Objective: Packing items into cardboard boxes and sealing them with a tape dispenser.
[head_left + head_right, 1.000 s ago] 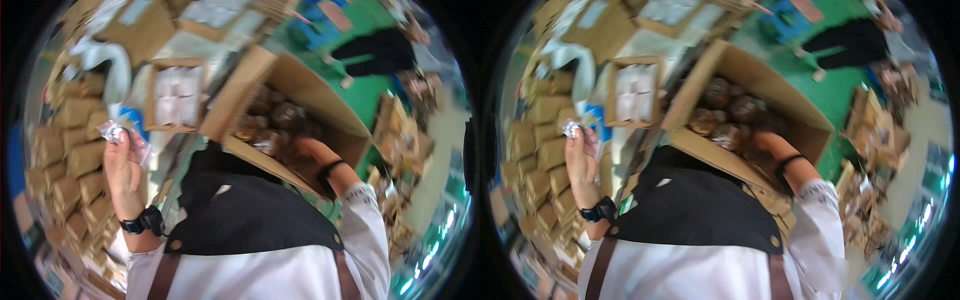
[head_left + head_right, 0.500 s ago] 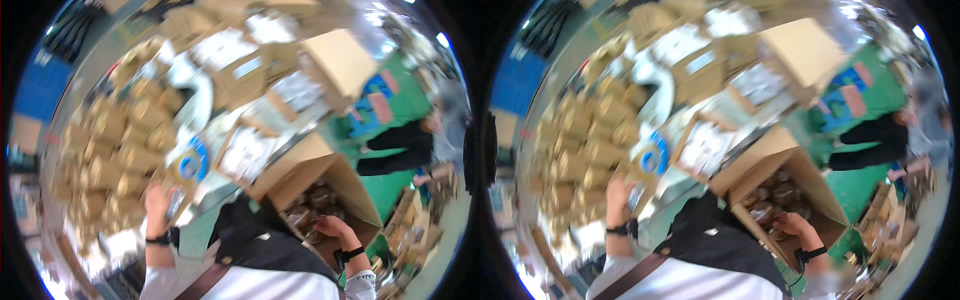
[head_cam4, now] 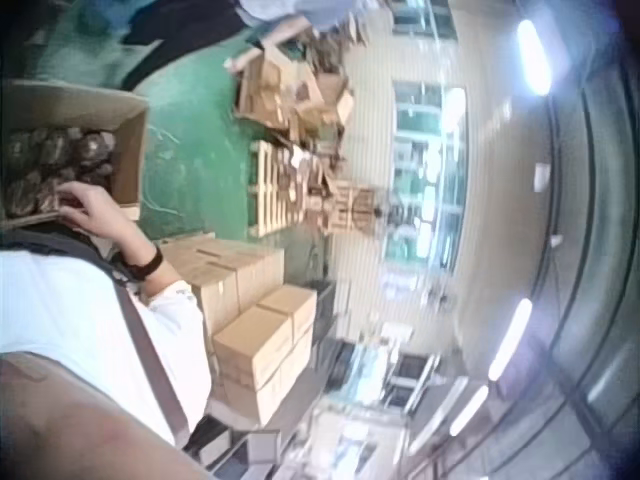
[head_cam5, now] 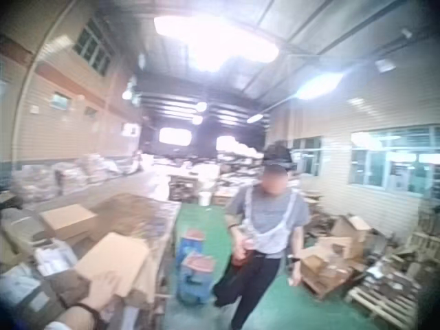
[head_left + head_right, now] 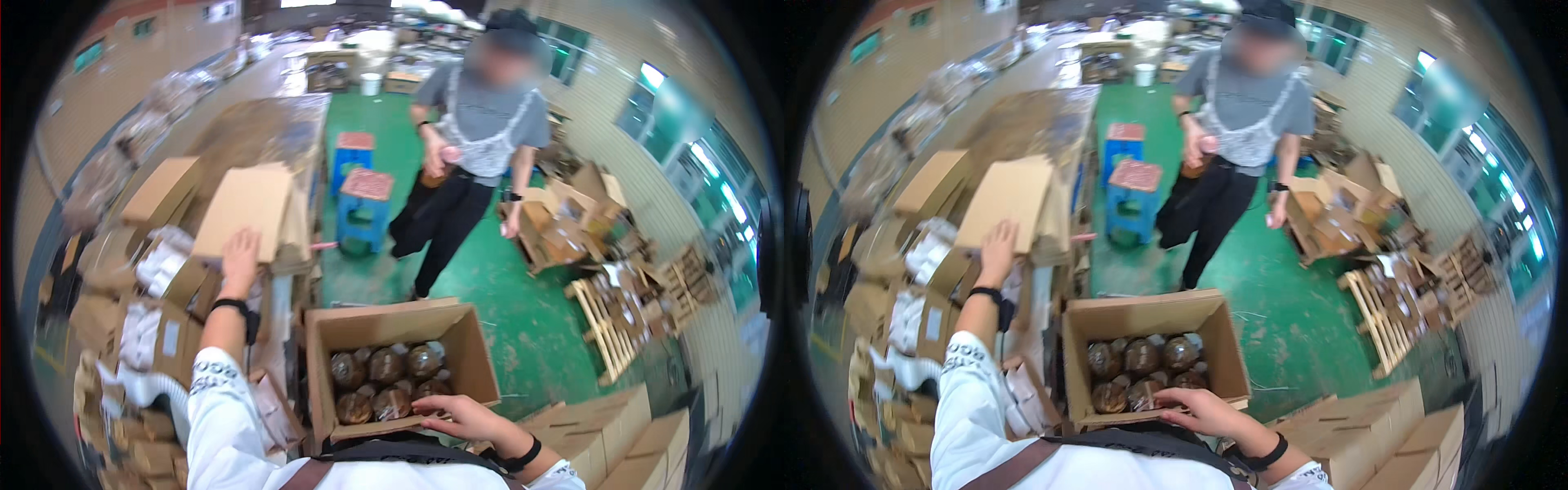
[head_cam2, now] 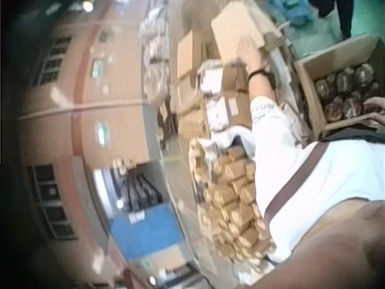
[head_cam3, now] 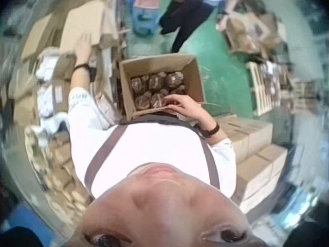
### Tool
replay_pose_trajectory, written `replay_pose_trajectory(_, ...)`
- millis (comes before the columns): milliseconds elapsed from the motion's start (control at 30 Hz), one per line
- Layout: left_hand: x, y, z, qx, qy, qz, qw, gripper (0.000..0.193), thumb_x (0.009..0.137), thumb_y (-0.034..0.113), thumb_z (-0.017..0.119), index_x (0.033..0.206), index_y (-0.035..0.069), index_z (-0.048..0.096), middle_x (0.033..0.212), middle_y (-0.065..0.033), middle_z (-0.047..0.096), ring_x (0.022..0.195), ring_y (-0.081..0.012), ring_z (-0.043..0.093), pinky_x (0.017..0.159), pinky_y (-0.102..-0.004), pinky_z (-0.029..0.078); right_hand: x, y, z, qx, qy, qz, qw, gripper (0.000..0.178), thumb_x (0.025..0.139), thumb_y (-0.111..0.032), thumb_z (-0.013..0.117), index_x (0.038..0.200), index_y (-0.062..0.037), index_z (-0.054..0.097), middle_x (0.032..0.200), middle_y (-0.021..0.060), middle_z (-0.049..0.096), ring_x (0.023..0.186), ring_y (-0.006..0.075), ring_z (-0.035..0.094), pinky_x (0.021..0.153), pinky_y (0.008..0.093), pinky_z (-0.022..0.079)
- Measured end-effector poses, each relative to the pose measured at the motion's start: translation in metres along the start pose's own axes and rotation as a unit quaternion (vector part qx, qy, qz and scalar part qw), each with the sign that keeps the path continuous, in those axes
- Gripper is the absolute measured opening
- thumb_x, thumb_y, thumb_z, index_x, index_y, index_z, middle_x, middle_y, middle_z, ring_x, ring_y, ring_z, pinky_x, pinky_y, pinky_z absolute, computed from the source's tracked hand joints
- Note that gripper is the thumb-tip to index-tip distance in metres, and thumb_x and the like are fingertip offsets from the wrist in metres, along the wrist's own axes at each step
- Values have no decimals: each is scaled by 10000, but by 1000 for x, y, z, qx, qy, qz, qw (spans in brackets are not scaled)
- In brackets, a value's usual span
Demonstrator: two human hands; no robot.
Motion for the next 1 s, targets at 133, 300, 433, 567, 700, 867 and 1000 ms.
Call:
replay_pose_trajectory(133,17,9,-17,44,-21,40,998,787,704,213,743,1395,107,381,1485,-93,332,1361,-272,323,1092,-454,287,-65,41,3,96,148,85,981,338,901,-159,621,1197,-6,567,1064,118,664,943,178,636,798,313,509)
replay_pose_trajectory(300,-7,6,-97,-243,87,73,963,455,882,61,509,1335,50,464,1355,-161,484,1248,-308,463,1039,-410,362,-69,45,-30,124,220,73,965,290,899,-152,629,1136,13,599,1006,58,660,890,128,602,785,269,490)
replay_pose_trajectory(433,-59,47,-243,-332,87,115,932,327,907,47,484,1220,6,569,1127,-175,637,1054,-290,600,900,-313,452,-43,-39,-83,-23,304,-24,952,424,852,-137,685,1232,-13,545,1143,60,580,1044,150,547,846,288,471)
replay_pose_trajectory(567,-129,19,-318,-372,-58,-81,923,265,915,97,541,1139,-27,610,1046,-156,659,962,-197,620,852,-288,458,-3,-162,-107,-311,324,-303,840,840,721,-251,795,1379,40,362,1442,196,365,1327,311,369,1083,407,285)
replay_pose_trajectory(700,-152,62,-346,-498,-25,228,836,204,884,99,601,1014,-56,625,935,-89,653,869,-152,606,769,-275,466,46,-191,-90,-302,134,-244,912,543,779,-167,748,1235,32,531,1152,109,631,1079,200,582,944,315,420)
replay_pose_trajectory(867,-149,100,-285,-672,48,191,714,294,935,127,573,1194,-2,525,1038,-30,600,897,-92,557,772,-228,445,32,-114,-122,-130,-22,27,991,194,901,-82,594,1046,44,616,736,71,601,718,61,486,673,257,444)
replay_pose_trajectory(1000,-201,88,-186,-663,-11,9,749,461,919,254,606,1294,37,448,1042,-53,529,797,-82,524,718,-227,447,31,-44,-122,-236,-16,42,971,214,882,-83,602,1071,15,623,729,123,635,712,132,592,693,311,470)
Point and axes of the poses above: each hand's wrist, its own x-axis towards the middle knuckle, its own z-axis out of the palm, y = z × x, the point moved 5 cm from there along x, towards the middle knuckle
